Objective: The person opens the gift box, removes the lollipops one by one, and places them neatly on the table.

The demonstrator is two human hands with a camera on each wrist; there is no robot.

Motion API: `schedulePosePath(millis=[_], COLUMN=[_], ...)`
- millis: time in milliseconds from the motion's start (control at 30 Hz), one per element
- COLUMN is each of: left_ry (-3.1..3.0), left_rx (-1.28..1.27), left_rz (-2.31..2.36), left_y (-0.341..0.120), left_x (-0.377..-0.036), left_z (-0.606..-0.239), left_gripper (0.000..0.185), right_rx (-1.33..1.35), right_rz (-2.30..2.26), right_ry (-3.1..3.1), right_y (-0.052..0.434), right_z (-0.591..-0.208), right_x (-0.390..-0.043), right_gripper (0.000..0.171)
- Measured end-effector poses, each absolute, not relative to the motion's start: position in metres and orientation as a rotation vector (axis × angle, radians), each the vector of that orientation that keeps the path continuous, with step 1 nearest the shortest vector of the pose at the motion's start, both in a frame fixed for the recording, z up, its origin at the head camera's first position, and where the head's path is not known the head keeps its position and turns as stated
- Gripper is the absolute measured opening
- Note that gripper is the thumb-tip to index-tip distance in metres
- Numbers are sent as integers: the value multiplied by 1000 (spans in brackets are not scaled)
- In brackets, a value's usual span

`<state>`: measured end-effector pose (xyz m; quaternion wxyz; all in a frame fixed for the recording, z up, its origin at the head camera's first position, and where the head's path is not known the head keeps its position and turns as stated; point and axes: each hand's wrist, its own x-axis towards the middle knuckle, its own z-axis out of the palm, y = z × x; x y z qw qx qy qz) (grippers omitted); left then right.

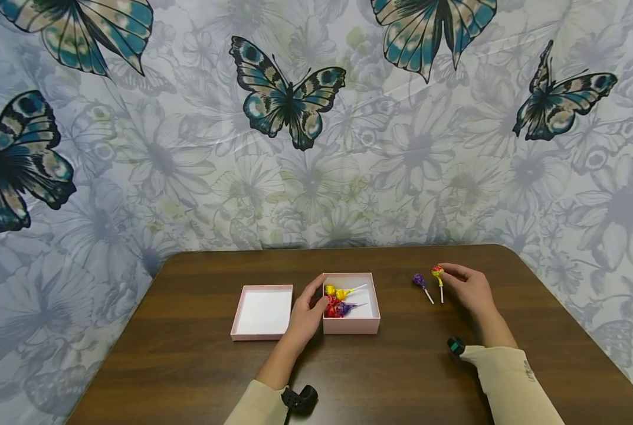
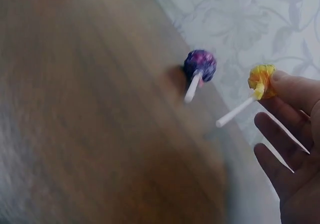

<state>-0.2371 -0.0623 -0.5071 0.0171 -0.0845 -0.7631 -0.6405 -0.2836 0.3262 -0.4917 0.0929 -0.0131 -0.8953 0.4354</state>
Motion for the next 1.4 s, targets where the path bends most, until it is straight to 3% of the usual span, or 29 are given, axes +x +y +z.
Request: schedulePosePath(millis=[400,1400], left_ry=[-2383,-2385], left_rx=[-263,-264], left_rz=[-1986,-1979], left_y=[-62,-61], left_x=[-238,-240], left_z=[-508,-510], left_gripper=[52,52], right_rx=[-17,58], right_rz=[1383,1281], right_ry=[-2743,-2825], right_y=[339,335], right_z=[-505,-508], right_x=[-295,-309], right_gripper=[57,49])
